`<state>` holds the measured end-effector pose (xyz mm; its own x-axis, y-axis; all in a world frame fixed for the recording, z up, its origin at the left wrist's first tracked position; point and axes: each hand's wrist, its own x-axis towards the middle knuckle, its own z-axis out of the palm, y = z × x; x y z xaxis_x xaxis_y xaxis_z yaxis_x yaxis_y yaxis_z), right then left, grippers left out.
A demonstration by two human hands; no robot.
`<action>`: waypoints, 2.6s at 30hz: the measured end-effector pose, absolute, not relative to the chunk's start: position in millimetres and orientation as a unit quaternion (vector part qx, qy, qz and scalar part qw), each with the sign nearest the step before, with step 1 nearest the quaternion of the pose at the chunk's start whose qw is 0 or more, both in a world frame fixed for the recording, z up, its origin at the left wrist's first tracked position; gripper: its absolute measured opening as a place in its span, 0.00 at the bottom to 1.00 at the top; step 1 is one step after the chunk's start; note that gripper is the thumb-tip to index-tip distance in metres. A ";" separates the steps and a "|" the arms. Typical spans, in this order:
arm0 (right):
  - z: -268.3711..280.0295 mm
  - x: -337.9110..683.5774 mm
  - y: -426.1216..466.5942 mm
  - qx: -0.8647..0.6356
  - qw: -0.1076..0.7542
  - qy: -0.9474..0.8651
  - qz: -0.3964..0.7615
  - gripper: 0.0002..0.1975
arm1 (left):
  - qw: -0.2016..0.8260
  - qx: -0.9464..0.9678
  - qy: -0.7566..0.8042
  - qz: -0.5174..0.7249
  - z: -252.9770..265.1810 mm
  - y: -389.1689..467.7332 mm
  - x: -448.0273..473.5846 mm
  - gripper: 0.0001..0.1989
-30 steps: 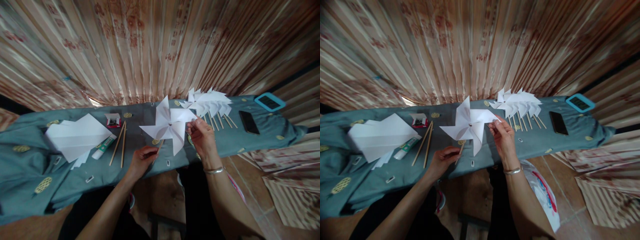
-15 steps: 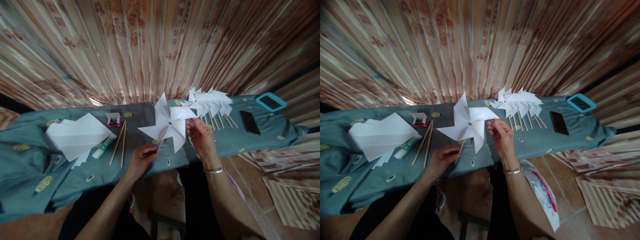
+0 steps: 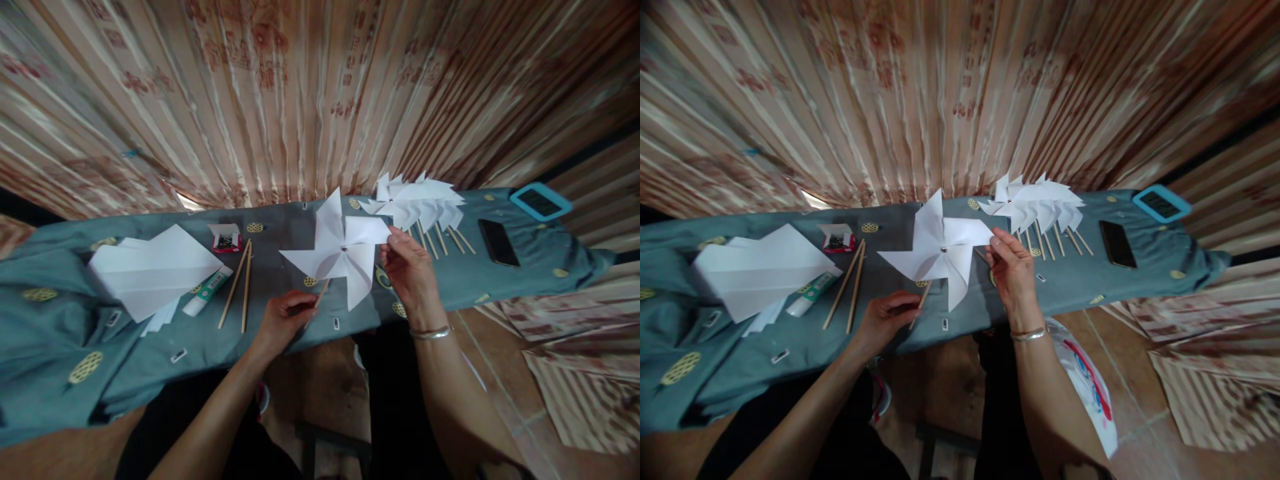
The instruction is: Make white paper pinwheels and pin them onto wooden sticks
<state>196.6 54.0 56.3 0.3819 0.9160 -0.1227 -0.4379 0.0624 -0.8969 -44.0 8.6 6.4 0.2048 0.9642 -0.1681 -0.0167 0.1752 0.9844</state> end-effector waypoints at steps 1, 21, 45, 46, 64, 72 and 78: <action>55.9 195.5 53.4 -0.476 0.683 -0.259 0.490 0.14 | 0.600 0.486 0.482 0.414 6.3 8.7 -44.0 0.09; 54.7 173.3 39.0 -0.464 0.609 -0.322 0.557 0.18 | 0.594 0.464 0.487 0.442 8.0 9.3 -45.0 0.10; 57.3 151.8 33.4 -0.391 0.566 -0.279 0.670 0.19 | 0.634 0.452 0.473 0.412 11.1 6.7 -44.4 0.10; 57.3 151.8 33.7 -0.377 0.565 -0.269 0.683 0.19 | 0.642 0.449 0.471 0.404 12.5 6.1 -44.0 0.10; 56.6 141.0 34.6 -0.342 0.602 -0.241 0.680 0.11 | 0.676 0.393 0.478 0.400 14.3 3.7 -40.7 0.13; 55.9 139.1 34.7 -0.383 0.594 -0.263 0.657 0.14 | 0.673 0.402 0.473 0.402 12.7 3.5 -41.8 0.12; 57.1 139.1 34.9 -0.420 0.577 -0.287 0.639 0.14 | 0.673 0.409 0.465 0.404 14.2 3.3 -40.8 0.10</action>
<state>139.1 34.9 57.1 0.0195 0.9784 -0.2057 -0.4961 -0.1691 -0.8516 -40.8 3.3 14.2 0.2406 0.9245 -0.2956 -0.1645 0.3390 0.9263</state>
